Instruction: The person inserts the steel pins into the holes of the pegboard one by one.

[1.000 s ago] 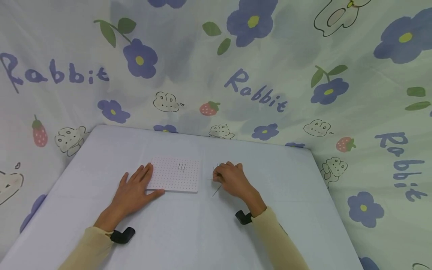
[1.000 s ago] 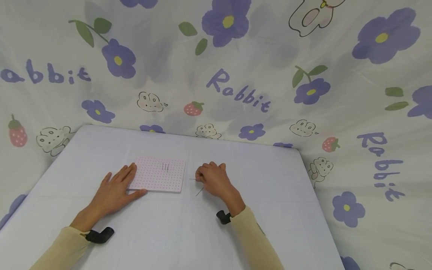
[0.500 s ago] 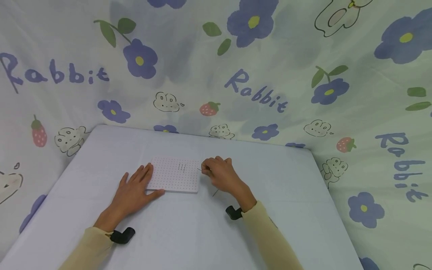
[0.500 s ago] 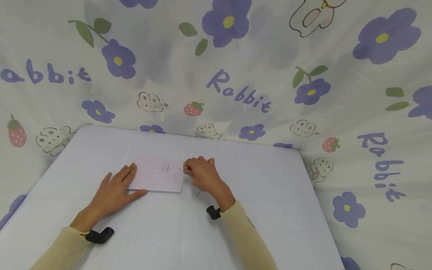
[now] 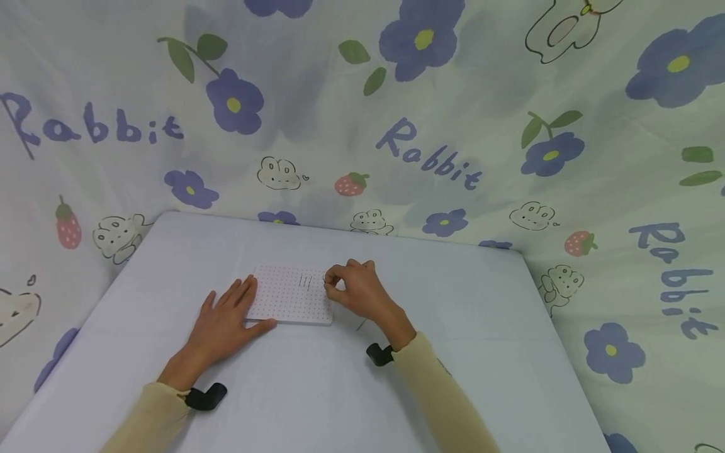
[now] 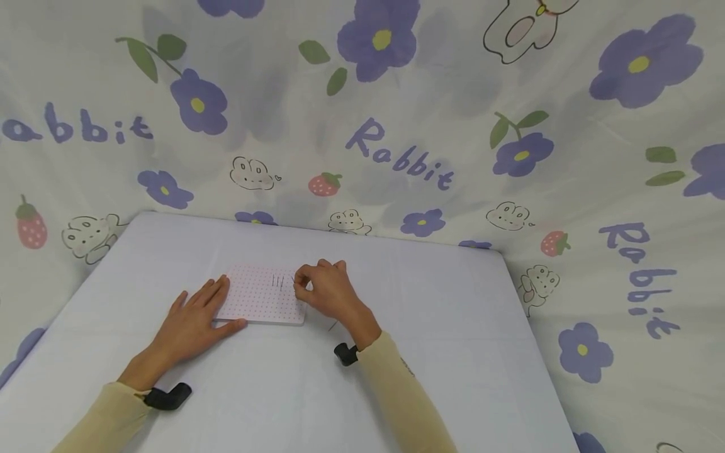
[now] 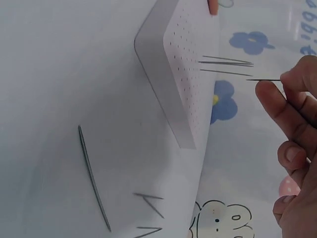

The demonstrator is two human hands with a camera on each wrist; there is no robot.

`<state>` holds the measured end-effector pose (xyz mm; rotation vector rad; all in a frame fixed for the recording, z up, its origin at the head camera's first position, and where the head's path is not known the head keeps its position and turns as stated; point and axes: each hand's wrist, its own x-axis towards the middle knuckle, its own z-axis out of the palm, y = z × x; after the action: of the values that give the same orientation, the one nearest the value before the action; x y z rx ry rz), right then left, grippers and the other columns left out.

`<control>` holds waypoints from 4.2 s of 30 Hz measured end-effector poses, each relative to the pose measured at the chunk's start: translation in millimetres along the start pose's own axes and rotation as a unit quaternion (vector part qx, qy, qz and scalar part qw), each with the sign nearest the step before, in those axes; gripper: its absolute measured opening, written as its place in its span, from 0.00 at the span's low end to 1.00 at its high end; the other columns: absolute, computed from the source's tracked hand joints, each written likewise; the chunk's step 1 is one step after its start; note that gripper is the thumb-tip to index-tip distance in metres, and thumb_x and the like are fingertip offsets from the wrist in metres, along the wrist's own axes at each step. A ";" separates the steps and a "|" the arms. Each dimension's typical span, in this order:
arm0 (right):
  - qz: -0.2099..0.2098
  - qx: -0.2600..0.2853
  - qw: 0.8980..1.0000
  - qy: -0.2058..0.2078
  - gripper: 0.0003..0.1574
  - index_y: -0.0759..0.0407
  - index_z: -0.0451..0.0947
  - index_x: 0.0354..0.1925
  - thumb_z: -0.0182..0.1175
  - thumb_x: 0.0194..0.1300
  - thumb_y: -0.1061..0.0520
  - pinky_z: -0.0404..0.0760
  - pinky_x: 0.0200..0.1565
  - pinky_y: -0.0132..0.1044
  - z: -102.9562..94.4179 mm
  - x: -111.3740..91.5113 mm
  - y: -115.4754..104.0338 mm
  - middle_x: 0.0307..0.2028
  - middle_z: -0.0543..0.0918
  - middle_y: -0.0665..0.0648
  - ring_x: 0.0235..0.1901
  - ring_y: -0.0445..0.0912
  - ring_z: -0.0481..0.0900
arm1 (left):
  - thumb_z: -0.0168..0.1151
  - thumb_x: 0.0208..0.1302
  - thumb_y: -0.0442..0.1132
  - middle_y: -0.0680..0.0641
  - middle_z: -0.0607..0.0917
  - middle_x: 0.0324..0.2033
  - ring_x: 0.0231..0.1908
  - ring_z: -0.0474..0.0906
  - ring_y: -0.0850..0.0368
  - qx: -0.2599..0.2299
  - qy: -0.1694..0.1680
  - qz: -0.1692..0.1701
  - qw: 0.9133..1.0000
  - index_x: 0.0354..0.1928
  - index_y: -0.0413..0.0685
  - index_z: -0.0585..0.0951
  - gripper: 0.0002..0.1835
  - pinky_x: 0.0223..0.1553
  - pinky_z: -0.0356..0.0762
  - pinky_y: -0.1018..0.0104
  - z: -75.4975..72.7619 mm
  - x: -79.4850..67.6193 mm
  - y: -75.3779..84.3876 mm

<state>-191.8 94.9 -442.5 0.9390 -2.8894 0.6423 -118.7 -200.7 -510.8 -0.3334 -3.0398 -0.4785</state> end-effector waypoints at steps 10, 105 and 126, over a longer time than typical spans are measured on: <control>-0.003 0.012 1.000 0.027 0.03 0.44 0.83 0.36 0.62 0.65 0.51 0.63 0.43 0.41 9.3 4.7 3.8 0.34 0.87 0.39 0.31 0.37 0.70 | 0.56 0.60 0.75 0.34 0.59 0.76 0.74 0.53 0.33 0.001 0.000 0.000 1.000 0.77 0.35 0.56 0.59 0.68 0.42 0.25 -0.2 -0.3 1.1; 0.140 0.015 0.990 -0.026 0.07 0.43 0.85 0.43 0.65 0.69 0.47 0.66 0.52 0.50 4.7 -23.8 64.0 0.38 0.88 0.41 0.39 0.41 0.79 | 0.58 0.61 0.73 0.35 0.59 0.76 0.75 0.52 0.33 -0.007 0.004 0.005 1.000 0.77 0.35 0.56 0.58 0.68 0.42 0.25 0.1 -0.4 -2.2; 0.098 -0.005 0.989 -0.110 0.11 0.40 0.85 0.44 0.72 0.62 0.48 0.65 0.50 0.52 4.4 -59.0 65.0 0.39 0.85 0.35 0.44 0.40 0.76 | 0.55 0.61 0.76 0.35 0.57 0.76 0.75 0.51 0.33 -0.009 -0.003 0.001 1.000 0.77 0.35 0.55 0.59 0.69 0.40 0.26 1.4 2.0 -2.3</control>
<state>-180.2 173.5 -480.2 0.7749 -3.2070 0.5679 -121.2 -202.0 -512.7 -0.3393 -3.0416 -0.5047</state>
